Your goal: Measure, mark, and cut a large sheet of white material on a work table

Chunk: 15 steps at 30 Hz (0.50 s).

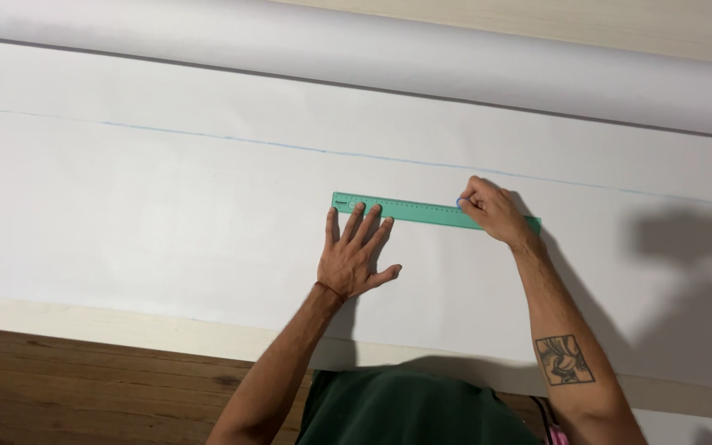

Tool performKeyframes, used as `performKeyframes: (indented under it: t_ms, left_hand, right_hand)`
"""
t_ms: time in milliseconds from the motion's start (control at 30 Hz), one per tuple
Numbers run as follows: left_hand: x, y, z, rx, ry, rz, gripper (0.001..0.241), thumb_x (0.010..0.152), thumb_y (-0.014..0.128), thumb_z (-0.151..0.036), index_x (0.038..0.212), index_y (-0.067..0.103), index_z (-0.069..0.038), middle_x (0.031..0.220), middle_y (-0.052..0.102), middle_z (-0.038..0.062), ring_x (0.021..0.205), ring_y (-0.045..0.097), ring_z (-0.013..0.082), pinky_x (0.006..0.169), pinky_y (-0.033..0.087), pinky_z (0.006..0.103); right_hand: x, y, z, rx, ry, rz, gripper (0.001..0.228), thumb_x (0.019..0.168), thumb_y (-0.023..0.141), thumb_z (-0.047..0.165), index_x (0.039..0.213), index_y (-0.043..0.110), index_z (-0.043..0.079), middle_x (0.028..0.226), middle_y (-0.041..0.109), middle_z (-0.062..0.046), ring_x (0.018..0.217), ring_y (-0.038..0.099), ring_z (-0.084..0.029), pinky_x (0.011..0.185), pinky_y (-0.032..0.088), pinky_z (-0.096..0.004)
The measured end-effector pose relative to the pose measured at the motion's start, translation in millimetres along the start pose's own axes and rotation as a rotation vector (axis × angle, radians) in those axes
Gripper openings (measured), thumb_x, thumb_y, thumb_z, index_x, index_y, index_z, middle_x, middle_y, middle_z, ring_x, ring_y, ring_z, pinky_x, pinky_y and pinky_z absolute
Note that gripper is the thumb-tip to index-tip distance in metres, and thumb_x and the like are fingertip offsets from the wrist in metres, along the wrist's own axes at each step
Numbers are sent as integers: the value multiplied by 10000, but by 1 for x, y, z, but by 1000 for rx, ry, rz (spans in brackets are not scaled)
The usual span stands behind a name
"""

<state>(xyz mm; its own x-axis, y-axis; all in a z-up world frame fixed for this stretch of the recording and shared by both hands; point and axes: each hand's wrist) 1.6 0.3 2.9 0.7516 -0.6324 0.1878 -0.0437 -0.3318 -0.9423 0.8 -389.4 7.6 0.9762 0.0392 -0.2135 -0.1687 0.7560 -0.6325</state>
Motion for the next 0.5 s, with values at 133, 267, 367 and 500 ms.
performKeyframes:
  t_ms: [133, 267, 367, 500]
  left_hand:
    - [-2, 2, 0, 0, 7, -7, 991, 1002, 384, -981, 1765, 528, -364, 1847, 493, 38, 1743, 394, 329, 1422, 82, 793]
    - [2, 2, 2, 4, 6, -17, 995, 999, 393, -982, 1769, 520, -364, 1853, 484, 34, 1747, 389, 325, 1421, 93, 793]
    - [-1, 2, 0, 1, 9, -14, 997, 1001, 391, -983, 1766, 529, -359, 1849, 492, 37, 1750, 384, 323, 1421, 88, 792]
    - [1, 3, -1, 0, 5, -16, 984, 1003, 409, -967, 1767, 531, -359, 1846, 497, 37, 1746, 393, 326, 1422, 87, 791]
  right_hand:
    - [7, 5, -26, 40, -1, 16, 114, 1139, 765, 169, 1224, 695, 143, 731, 735, -25, 630, 698, -188, 716, 566, -352]
    - [14, 4, -30, 49, 32, 3, 134, 1108, 776, 155, 1215, 699, 133, 721, 736, -38, 651, 738, -196, 743, 580, -358]
    - [7, 4, -20, 63, 62, 23, 137, 1107, 770, 165, 1217, 695, 133, 725, 747, -40, 655, 745, -197, 750, 583, -367]
    - [12, 2, -16, 21, 71, -18, 125, 1107, 768, 158, 1203, 696, 122, 693, 739, -51, 651, 741, -225, 711, 578, -383]
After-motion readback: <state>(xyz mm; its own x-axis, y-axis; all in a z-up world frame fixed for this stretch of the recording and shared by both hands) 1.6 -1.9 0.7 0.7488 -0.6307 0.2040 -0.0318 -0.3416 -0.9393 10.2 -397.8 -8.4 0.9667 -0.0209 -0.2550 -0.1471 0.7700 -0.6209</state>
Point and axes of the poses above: each hand's wrist, its own x-axis towards the middle knuckle, its own y-axis out of the palm, z = x × y
